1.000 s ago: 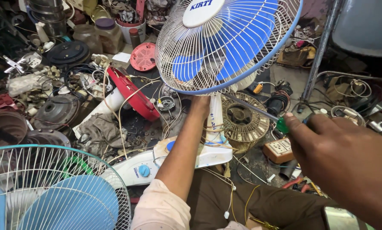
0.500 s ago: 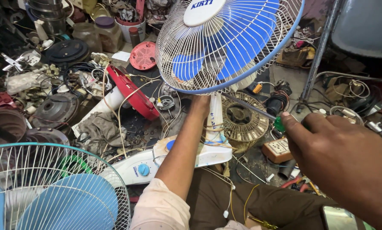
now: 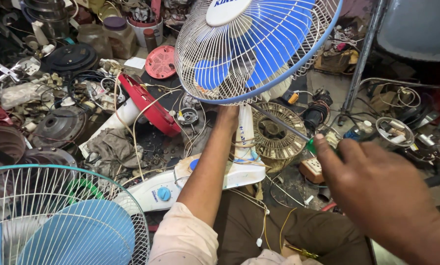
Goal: The person sits on the floor repairing a table fan. They use a screwdriver to unscrew the fan housing, remove the front grille and handle the motor and wires, then twist and connect wires at the fan's motor assembly.
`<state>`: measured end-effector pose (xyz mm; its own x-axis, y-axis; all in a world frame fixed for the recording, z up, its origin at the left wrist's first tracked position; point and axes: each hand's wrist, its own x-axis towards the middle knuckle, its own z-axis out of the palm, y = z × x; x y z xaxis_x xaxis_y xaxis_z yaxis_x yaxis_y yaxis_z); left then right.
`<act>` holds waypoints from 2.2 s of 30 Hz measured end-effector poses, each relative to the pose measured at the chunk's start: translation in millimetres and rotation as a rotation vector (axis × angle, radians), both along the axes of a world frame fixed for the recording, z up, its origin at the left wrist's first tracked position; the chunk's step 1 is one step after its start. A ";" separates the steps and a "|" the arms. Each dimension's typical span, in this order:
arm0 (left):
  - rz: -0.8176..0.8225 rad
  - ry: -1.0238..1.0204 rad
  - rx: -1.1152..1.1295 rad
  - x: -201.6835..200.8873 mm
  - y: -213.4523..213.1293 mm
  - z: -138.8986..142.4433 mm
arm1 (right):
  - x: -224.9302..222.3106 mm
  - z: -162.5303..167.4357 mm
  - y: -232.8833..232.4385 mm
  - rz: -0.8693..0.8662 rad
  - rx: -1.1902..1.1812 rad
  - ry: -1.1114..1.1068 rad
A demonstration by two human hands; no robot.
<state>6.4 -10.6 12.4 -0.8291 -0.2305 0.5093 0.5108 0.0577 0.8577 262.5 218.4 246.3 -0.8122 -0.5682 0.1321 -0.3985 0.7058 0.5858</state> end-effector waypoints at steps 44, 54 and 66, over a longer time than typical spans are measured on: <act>0.063 -0.020 -0.244 0.9 -2.1 -5.9 | -3.9 33.2 -16.8 -0.211 0.094 -0.141; 0.053 -0.056 -0.247 2.4 -2.9 -4.8 | -5.7 30.6 -13.5 -0.181 0.099 -0.127; 0.088 0.078 -0.316 6.7 -2.3 2.3 | -4.0 31.9 -18.0 -0.025 0.046 -0.021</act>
